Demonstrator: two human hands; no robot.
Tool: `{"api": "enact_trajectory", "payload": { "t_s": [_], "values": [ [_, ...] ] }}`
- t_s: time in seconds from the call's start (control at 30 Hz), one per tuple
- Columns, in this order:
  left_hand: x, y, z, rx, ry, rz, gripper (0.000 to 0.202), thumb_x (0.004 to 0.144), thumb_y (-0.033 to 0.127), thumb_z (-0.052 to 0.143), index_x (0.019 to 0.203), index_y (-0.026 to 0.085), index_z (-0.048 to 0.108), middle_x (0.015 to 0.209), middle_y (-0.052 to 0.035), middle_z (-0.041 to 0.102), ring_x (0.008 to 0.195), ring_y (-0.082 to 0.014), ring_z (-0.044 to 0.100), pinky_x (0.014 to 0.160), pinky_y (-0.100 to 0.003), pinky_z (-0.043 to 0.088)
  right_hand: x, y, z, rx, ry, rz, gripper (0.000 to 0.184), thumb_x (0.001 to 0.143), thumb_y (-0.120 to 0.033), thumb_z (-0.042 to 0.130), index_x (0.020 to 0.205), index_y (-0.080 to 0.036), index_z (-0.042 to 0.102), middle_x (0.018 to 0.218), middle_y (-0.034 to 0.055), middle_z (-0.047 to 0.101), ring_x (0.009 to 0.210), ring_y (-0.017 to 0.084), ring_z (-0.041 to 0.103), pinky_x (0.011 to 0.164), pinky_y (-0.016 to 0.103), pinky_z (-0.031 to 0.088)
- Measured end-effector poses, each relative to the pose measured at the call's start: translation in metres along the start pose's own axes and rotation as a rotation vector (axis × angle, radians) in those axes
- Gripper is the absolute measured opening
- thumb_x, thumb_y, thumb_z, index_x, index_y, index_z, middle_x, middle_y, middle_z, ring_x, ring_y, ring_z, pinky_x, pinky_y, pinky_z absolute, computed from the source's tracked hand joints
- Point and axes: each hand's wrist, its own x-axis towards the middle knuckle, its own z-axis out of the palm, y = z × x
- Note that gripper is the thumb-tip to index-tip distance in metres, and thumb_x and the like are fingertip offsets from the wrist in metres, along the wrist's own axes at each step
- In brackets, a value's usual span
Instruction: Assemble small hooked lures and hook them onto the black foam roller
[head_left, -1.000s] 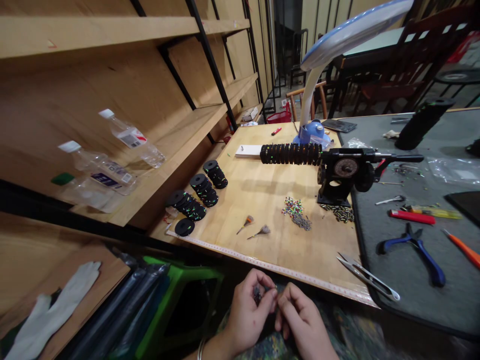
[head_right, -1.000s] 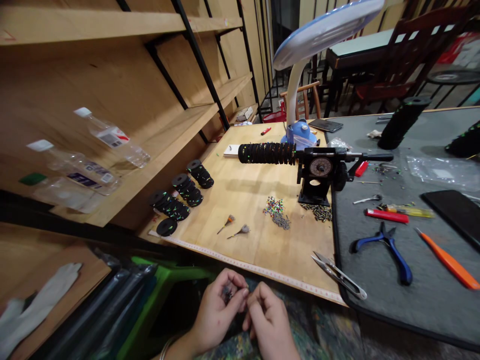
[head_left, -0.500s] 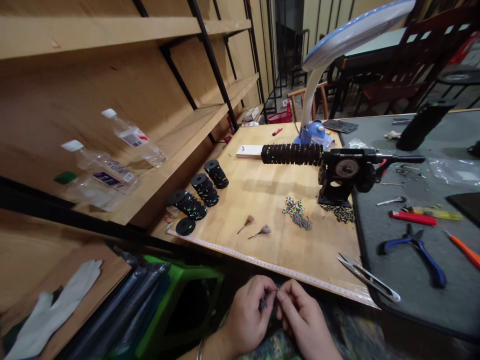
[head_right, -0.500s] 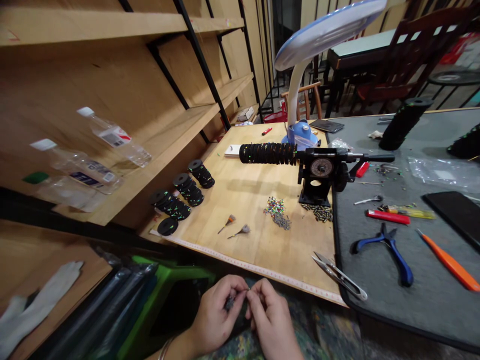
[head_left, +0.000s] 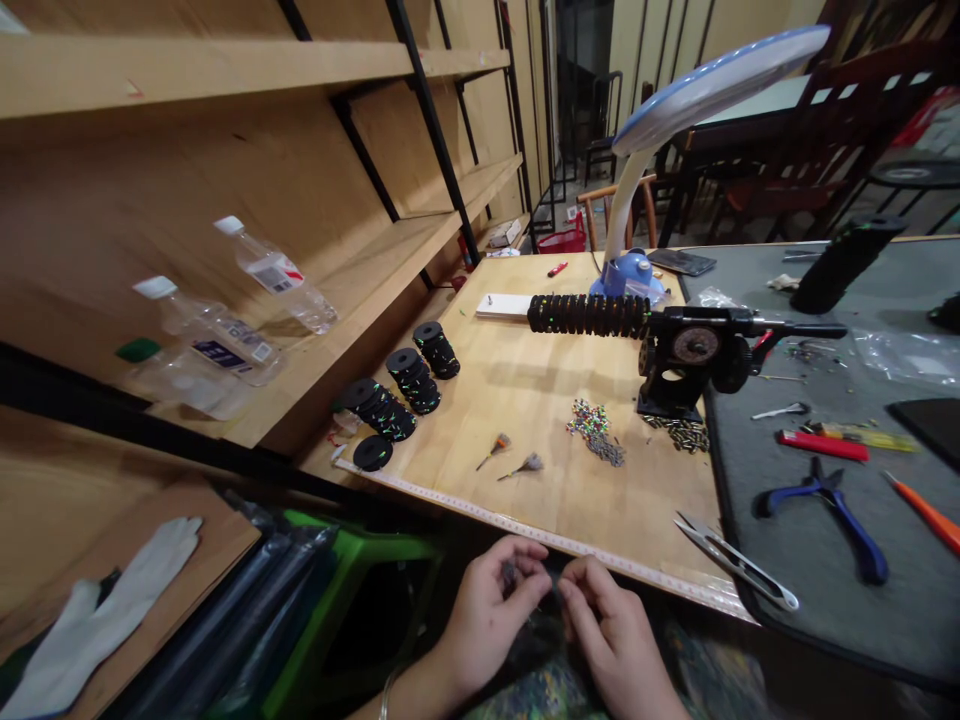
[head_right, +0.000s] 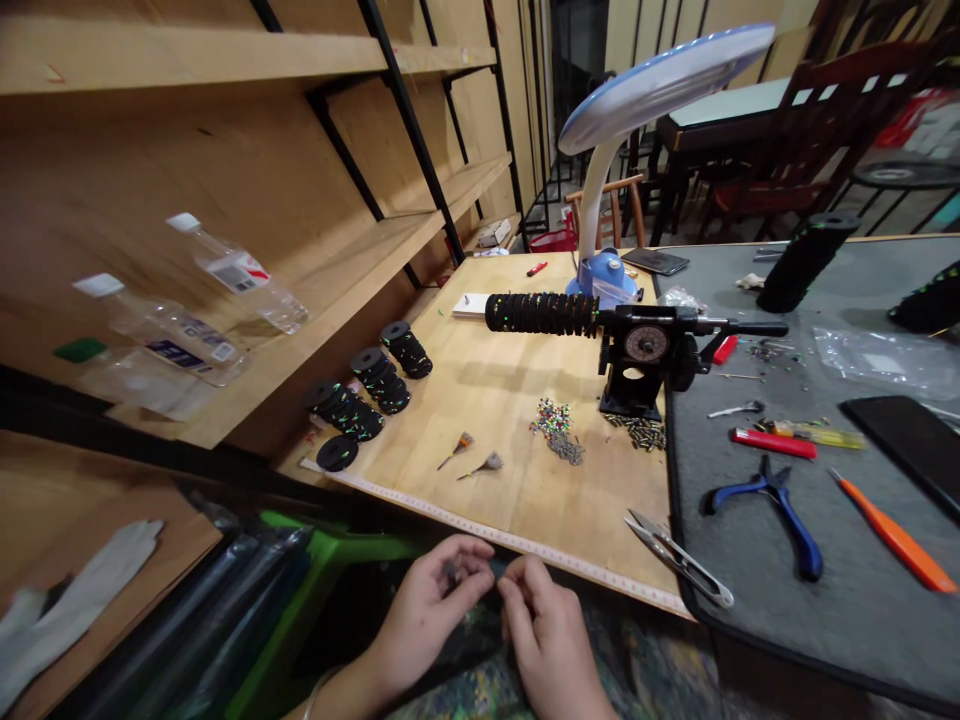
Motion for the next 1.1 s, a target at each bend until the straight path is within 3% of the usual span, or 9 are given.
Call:
{"api": "enact_trajectory", "payload": {
  "t_s": [0.07,0.2,0.37,0.53,0.63,0.73,0.9,1.1],
  "values": [
    [0.003,0.004,0.001,-0.075,-0.042,-0.047,0.022,0.079,0.035,0.069,0.086,0.015,0.066,0.077,-0.0049,0.067,0.071,-0.0164,0.06,0.068,-0.025,0.046,0.0,0.0,0.0,-0.058,-0.011,-0.035,0.029,0.096,-0.044,0.04,0.078,-0.023,0.048,0.056,-0.0048,0.046,0.05,0.014,0.046,0.052,0.024,0.036],
    [0.006,0.006,0.001,-0.072,-0.047,0.019,0.028,0.08,0.041,0.067,0.07,0.014,0.062,0.065,-0.0012,0.058,0.064,-0.0137,0.052,0.062,-0.023,0.041,0.0,0.002,-0.001,-0.191,-0.018,-0.145,0.023,0.097,-0.034,0.039,0.081,-0.023,0.05,0.061,-0.0029,0.051,0.053,0.014,0.049,0.053,0.023,0.038],
    [0.009,0.011,-0.001,-0.277,-0.047,0.023,0.032,0.082,0.045,0.065,0.074,0.015,0.057,0.075,-0.0007,0.058,0.058,-0.0083,0.043,0.055,-0.021,0.034,0.007,0.001,-0.007,-0.377,-0.013,-0.393,0.019,0.095,-0.022,0.042,0.079,-0.023,0.053,0.067,0.0003,0.059,0.058,0.014,0.056,0.056,0.022,0.041],
    [0.011,0.031,-0.007,-0.576,-0.186,-0.101,0.037,0.081,0.047,0.067,0.075,0.019,0.044,0.056,0.0061,0.047,0.045,-0.0047,0.032,0.044,-0.019,0.019,0.02,-0.013,-0.019,-0.534,0.028,-0.628,0.018,0.093,-0.016,0.042,0.082,-0.022,0.054,0.067,0.0019,0.059,0.061,0.016,0.054,0.055,0.025,0.038],
    [0.011,0.042,-0.011,-0.733,-0.272,-0.107,0.037,0.079,0.042,0.071,0.073,0.018,0.043,0.053,0.0072,0.042,0.044,-0.0039,0.029,0.044,-0.019,0.015,0.027,-0.025,-0.027,-0.548,-0.018,-0.724,0.02,0.094,-0.015,0.039,0.088,-0.022,0.057,0.073,0.0048,0.061,0.066,0.018,0.054,0.057,0.027,0.039],
    [0.01,0.051,-0.016,-0.856,-0.298,-0.082,0.035,0.079,0.038,0.072,0.071,0.018,0.044,0.051,0.0079,0.038,0.043,-0.0038,0.024,0.043,-0.019,0.014,0.036,-0.031,-0.036,-0.544,-0.053,-0.751,0.022,0.093,-0.012,0.039,0.096,-0.021,0.059,0.081,0.0073,0.064,0.074,0.019,0.055,0.064,0.029,0.044],
    [0.003,0.068,-0.028,-0.904,-0.25,-0.006,0.032,0.078,0.037,0.073,0.07,0.019,0.048,0.046,0.0088,0.032,0.041,-0.0048,0.02,0.042,-0.019,0.017,0.063,-0.016,-0.052,-0.651,0.093,-0.745,0.02,0.092,-0.012,0.045,0.095,-0.021,0.063,0.095,0.009,0.068,0.088,0.022,0.054,0.073,0.033,0.048],
    [-0.015,0.086,-0.035,-0.815,-0.249,0.088,0.031,0.077,0.039,0.073,0.069,0.02,0.05,0.044,0.0083,0.03,0.042,-0.006,0.023,0.044,-0.02,0.021,0.092,-0.008,-0.067,-0.875,0.254,-0.762,0.022,0.089,-0.014,0.048,0.092,-0.021,0.069,0.102,0.0081,0.072,0.098,0.027,0.052,0.081,0.04,0.045]
  ]
}}
